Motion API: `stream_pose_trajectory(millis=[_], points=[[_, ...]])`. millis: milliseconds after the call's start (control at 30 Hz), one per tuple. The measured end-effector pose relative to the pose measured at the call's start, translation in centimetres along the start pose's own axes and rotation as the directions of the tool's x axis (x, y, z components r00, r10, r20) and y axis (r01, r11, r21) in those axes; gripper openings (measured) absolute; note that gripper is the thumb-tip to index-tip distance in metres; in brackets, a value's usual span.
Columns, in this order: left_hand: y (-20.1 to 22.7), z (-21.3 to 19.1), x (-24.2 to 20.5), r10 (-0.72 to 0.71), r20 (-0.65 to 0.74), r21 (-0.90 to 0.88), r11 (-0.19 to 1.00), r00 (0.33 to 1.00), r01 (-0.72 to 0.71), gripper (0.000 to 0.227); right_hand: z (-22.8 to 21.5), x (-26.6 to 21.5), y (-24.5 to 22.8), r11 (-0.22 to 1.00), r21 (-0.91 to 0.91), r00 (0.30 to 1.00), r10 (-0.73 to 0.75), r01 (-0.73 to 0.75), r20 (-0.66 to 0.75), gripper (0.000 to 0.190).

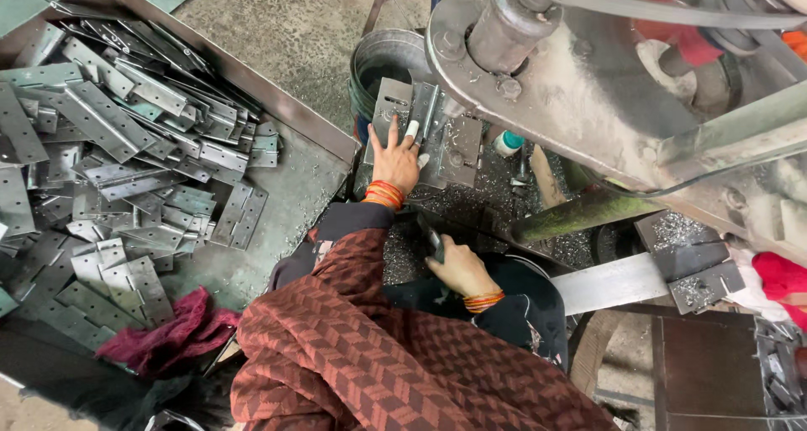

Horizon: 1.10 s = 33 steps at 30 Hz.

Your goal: The person operates a manual punching machine to process metal hinge components. They pick up a hinge from a bin, place it under the press, and activate the machine with a foot pedal. The processed hinge is then placed into a separate bin.

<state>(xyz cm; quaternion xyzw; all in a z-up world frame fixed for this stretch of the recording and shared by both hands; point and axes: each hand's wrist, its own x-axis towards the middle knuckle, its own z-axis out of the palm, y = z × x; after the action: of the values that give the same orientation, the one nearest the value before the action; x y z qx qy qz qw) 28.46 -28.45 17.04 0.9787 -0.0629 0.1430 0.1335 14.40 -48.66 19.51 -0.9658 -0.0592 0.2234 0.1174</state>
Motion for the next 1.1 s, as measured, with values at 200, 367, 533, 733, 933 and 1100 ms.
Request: stream_pose_trajectory(millis=[200,367,533,733,933,1100], points=[[-0.1,0.4,1.7,-0.026,-0.013,0.002,1.000,1.000,0.026,0.036,2.5,-1.6,-0.5,0.999,0.040,0.994,0.014,-0.010,-0.108,0.066],[-0.3,0.9,1.5,-0.025,-0.016,-0.012,1.000,1.000,0.025,0.035,5.4,-2.0,0.6,0.993,0.119,0.987,0.040,-0.021,-0.156,0.065],[-0.3,0.4,1.8,-0.019,-0.009,0.008,1.000,1.000,0.019,0.035,3.2,-0.7,0.7,0.999,0.031,0.998,0.016,-0.014,-0.064,0.064],[-0.4,0.6,1.9,-0.015,-0.016,0.000,1.000,1.000,0.015,0.035,5.9,-0.4,1.9,0.999,0.025,0.996,0.032,-0.030,-0.084,0.069],[-0.5,0.2,2.1,0.000,-0.047,0.000,1.000,0.999,0.000,0.039,11.8,-0.1,4.0,0.978,0.179,0.949,-0.046,0.106,-0.312,0.075],[-0.9,0.4,2.3,0.006,-0.065,-0.027,1.000,0.998,-0.007,0.033,10.4,0.1,3.4,0.983,0.166,0.973,-0.033,0.072,-0.226,0.071]])
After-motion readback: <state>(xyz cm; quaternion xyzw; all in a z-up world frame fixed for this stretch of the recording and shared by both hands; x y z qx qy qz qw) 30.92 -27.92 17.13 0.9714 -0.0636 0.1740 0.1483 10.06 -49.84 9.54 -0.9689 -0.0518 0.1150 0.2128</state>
